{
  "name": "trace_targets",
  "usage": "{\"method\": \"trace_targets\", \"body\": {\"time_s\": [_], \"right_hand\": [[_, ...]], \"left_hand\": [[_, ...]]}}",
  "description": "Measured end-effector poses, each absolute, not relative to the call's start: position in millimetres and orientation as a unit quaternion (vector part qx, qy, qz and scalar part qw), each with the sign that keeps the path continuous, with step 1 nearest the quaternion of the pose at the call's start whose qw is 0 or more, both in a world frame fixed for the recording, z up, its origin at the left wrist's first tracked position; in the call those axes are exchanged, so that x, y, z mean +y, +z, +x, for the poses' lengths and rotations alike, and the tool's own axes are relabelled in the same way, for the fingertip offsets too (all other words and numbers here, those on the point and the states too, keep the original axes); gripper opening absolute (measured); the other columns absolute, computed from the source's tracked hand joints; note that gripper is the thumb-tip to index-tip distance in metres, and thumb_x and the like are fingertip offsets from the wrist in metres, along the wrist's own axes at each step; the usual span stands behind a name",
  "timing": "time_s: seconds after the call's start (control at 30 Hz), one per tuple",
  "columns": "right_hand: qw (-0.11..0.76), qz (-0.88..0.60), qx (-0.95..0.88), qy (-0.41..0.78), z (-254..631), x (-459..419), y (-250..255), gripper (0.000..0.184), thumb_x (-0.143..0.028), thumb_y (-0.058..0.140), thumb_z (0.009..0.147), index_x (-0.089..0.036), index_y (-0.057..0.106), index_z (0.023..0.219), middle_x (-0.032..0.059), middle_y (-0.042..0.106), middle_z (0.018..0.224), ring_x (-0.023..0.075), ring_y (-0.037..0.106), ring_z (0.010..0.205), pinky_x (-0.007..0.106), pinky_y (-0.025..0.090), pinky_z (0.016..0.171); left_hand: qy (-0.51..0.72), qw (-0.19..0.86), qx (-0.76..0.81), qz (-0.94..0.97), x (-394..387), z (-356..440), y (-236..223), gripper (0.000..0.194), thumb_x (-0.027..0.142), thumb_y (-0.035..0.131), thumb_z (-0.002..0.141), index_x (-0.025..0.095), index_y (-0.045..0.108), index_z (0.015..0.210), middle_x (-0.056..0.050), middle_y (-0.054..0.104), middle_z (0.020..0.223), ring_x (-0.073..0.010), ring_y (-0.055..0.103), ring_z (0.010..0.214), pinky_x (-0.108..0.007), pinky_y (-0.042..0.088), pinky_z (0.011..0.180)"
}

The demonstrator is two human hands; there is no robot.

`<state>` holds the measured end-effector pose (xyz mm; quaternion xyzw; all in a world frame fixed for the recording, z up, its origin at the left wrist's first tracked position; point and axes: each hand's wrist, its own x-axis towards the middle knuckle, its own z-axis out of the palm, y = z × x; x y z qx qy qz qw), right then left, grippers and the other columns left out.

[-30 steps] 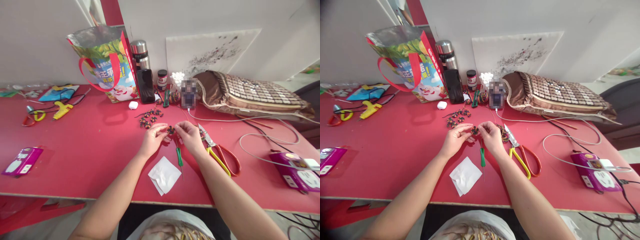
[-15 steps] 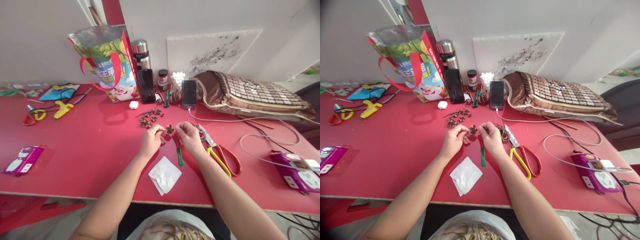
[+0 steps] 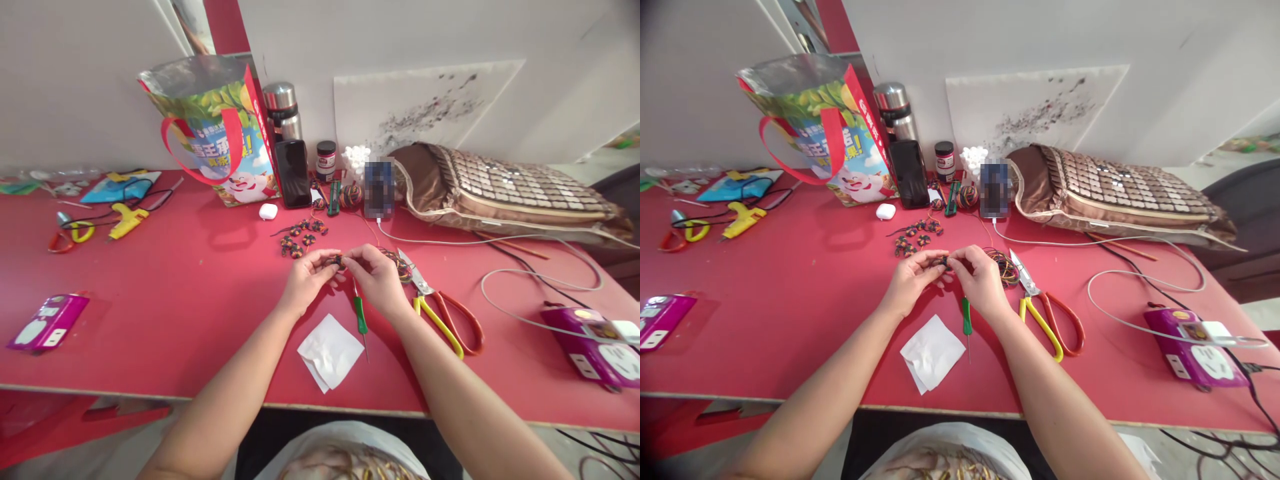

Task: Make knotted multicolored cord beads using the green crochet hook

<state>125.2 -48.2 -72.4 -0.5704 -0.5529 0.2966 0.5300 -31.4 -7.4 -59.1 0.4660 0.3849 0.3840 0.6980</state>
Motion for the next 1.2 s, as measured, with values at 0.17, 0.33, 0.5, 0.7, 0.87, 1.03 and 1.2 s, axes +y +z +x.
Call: {"method": "trace_targets", "body": {"time_s": [0.17,0.33,0.5,0.7,0.87,1.03,1.2], "right_hand": [[0.528,-0.561,-0.587,0.247,119.8,-55.3,-59.3,0.014,-0.028,0.064,0.091,-0.022,0.070,0.081,0.0037,0.070,0.078,0.0192,0.064,0.073,0.031,0.048,0.069],[0.463,-0.544,-0.583,0.385,113.7,-61.5,-56.0,0.024,-0.039,0.058,0.097,-0.020,0.070,0.088,0.0015,0.073,0.070,0.0117,0.052,0.043,0.028,0.040,0.050],[0.501,-0.606,-0.509,0.349,113.8,-55.7,-63.7,0.021,-0.038,0.061,0.091,-0.020,0.064,0.101,-0.0006,0.069,0.067,0.0121,0.051,0.046,0.027,0.039,0.050],[0.500,-0.604,-0.532,0.319,111.6,-53.7,-61.0,0.020,-0.035,0.062,0.083,-0.019,0.065,0.095,-0.0027,0.055,0.065,0.0135,0.051,0.055,0.027,0.040,0.054],[0.494,-0.619,-0.541,0.283,113.3,-52.6,-61.5,0.015,-0.028,0.056,0.080,-0.019,0.066,0.086,-0.0024,0.055,0.063,0.0133,0.050,0.056,0.027,0.039,0.056],[0.496,-0.626,-0.525,0.294,113.7,-52.0,-62.5,0.015,-0.029,0.056,0.077,-0.019,0.067,0.082,-0.0015,0.058,0.063,0.0135,0.050,0.055,0.028,0.040,0.056],[0.517,-0.618,-0.447,0.389,115.3,-50.0,-60.4,0.017,-0.034,0.060,0.073,-0.019,0.066,0.078,0.0009,0.065,0.066,0.0140,0.052,0.057,0.027,0.040,0.053]], "left_hand": [[0.433,0.671,0.418,0.433,-6.1,-28.8,-62.4,0.033,0.032,0.087,0.064,0.015,0.065,0.082,-0.001,0.071,0.073,-0.0145,0.070,0.064,-0.028,0.058,0.066],[0.485,0.627,0.465,0.395,-3.8,-29.1,-61.5,0.033,0.025,0.085,0.062,0.016,0.059,0.081,0.002,0.067,0.075,-0.0132,0.070,0.065,-0.028,0.058,0.070],[0.482,0.645,0.442,0.395,-6.0,-27.3,-59.7,0.039,0.028,0.087,0.063,0.018,0.056,0.084,0.002,0.065,0.078,-0.0155,0.071,0.068,-0.035,0.060,0.076],[0.478,0.620,0.425,0.454,-10.8,-24.0,-58.1,0.029,0.024,0.083,0.065,0.017,0.065,0.088,0.001,0.067,0.085,-0.0124,0.067,0.075,-0.028,0.058,0.076],[0.455,0.647,0.404,0.459,-12.7,-23.9,-58.6,0.029,0.029,0.084,0.067,0.017,0.067,0.086,-0.001,0.070,0.083,-0.0164,0.070,0.081,-0.034,0.059,0.084],[0.459,0.662,0.407,0.430,-12.2,-24.3,-59.5,0.030,0.032,0.086,0.066,0.017,0.067,0.084,0.000,0.069,0.079,-0.0159,0.070,0.078,-0.035,0.062,0.082],[0.444,0.676,0.398,0.433,-10.9,-24.8,-59.8,0.029,0.031,0.086,0.066,0.016,0.068,0.083,0.000,0.069,0.077,-0.0146,0.070,0.072,-0.034,0.063,0.080]]}}
